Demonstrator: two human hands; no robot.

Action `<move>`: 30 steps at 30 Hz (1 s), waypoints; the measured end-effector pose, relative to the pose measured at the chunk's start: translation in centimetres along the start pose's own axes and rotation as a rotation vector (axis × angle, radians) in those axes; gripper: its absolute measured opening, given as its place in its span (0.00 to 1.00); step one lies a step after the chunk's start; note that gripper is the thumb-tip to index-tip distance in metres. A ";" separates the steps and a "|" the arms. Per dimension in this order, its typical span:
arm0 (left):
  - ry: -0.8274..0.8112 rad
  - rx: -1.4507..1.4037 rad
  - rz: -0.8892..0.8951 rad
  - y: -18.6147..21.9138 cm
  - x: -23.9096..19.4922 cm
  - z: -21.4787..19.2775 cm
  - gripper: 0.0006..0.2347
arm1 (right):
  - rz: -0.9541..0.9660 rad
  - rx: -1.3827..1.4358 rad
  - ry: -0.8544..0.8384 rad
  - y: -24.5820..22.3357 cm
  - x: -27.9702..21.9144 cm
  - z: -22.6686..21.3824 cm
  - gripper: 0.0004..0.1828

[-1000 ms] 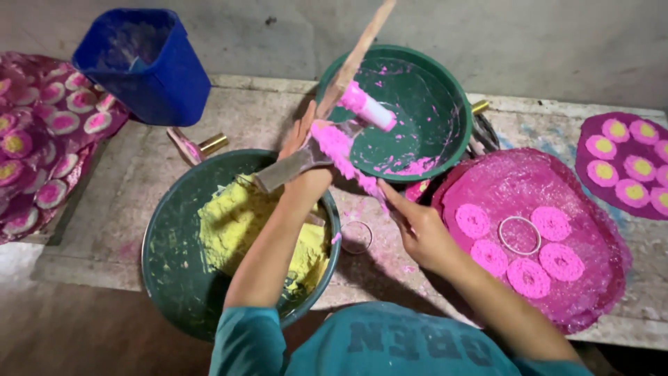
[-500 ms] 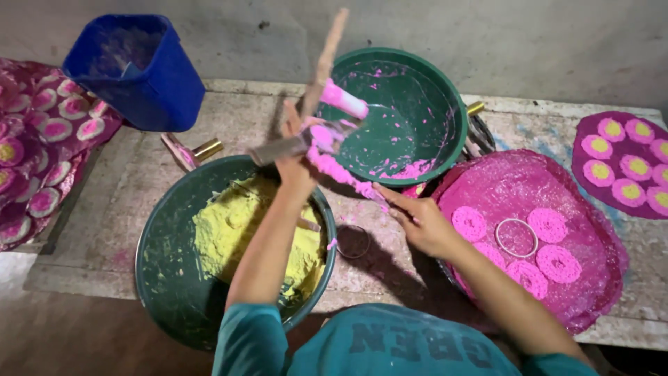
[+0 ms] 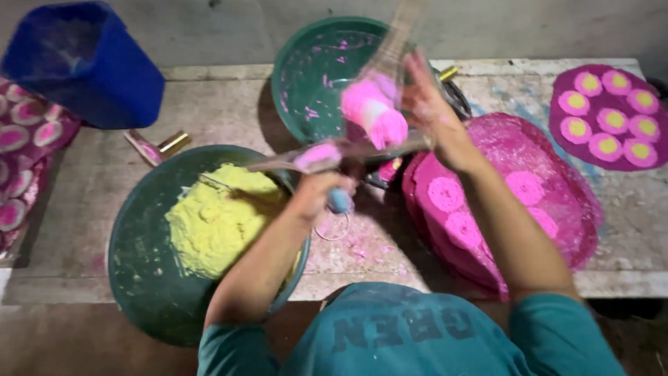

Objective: The person scoops pink and yellow powders into a wooden mold, presses them into circular shapes on a pink tray, and arranges them into flower-like patterns. The person uses a wooden mold and a metal ring to shape the powders and places the finished items on a tray.

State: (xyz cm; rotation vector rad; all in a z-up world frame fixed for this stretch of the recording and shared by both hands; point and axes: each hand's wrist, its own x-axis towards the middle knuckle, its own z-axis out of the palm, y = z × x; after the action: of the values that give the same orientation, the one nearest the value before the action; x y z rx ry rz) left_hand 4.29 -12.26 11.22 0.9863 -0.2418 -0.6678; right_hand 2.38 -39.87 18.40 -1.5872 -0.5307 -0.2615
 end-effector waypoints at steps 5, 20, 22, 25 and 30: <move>-0.267 -0.025 -0.276 -4.7 -1.5 10.1 0.14 | -0.135 0.471 0.256 -7.2 -6.7 -0.3 0.40; -0.436 1.158 0.097 -10.7 -3.1 23.4 0.18 | -0.490 -0.879 0.046 -17.5 -21.4 -4.6 0.26; -0.479 1.074 0.079 -12.9 -2.5 23.8 0.19 | -0.419 -0.868 0.085 -16.6 -23.1 -5.0 0.30; -0.640 0.749 0.096 -13.1 0.1 23.9 0.20 | -0.263 -0.841 0.070 -15.7 -26.4 -7.6 0.35; -0.489 1.108 0.245 -10.8 3.7 25.3 0.23 | 0.691 -0.034 -0.144 -12.8 -29.6 -18.4 0.49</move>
State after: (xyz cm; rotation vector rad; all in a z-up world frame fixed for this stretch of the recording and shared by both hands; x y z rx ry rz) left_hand -9.38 -36.08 15.62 1.7867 -1.2353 -0.5184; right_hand -26.61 -63.03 17.35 -1.7328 -0.0630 0.3692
